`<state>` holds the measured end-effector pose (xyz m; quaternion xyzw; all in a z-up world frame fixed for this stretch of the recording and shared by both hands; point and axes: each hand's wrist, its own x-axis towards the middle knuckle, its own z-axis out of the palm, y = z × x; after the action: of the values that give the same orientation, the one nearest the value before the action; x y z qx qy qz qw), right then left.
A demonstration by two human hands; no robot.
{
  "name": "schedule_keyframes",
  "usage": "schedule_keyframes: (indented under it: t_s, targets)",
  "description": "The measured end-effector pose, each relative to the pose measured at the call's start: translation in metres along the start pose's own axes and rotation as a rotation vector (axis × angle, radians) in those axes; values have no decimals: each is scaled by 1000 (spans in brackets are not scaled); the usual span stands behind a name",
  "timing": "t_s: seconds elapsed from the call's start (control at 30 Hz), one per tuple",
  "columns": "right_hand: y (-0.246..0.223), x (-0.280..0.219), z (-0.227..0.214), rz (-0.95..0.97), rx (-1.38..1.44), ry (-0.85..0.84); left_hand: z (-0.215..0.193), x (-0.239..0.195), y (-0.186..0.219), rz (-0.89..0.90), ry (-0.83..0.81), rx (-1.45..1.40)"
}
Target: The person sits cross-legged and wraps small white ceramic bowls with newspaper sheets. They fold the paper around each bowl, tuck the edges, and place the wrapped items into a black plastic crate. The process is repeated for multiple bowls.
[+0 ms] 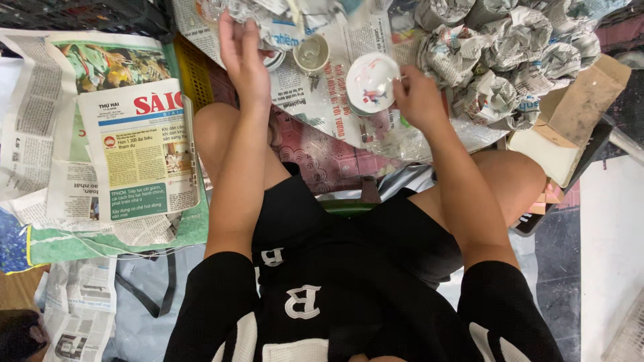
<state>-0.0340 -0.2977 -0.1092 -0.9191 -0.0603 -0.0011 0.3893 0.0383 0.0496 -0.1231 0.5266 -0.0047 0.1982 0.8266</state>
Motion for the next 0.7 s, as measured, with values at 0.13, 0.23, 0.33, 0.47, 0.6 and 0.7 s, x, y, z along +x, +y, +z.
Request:
schedule_keyframes:
  t_s: [0.13, 0.23, 0.33, 0.47, 0.6, 0.7]
  targets:
    - [0, -1, 13, 31, -101, -39, 12, -6, -3, 86, -120, 21]
    - [1, -4, 18, -7, -70, -27, 13, -13, 1, 44, -135, 71]
    - [1, -6, 22, 4, -81, -37, 18, -9, -3, 58, -168, -34]
    - [-1, -7, 22, 85, -230, -59, 20, -11, -5, 39, -181, -50]
    - [-1, -6, 22, 135, -339, -96, 23, -10, -6, 9, -205, -22]
    - [-18, -4, -13, 48, -616, -173, 29, -13, -1, -78, -213, 59]
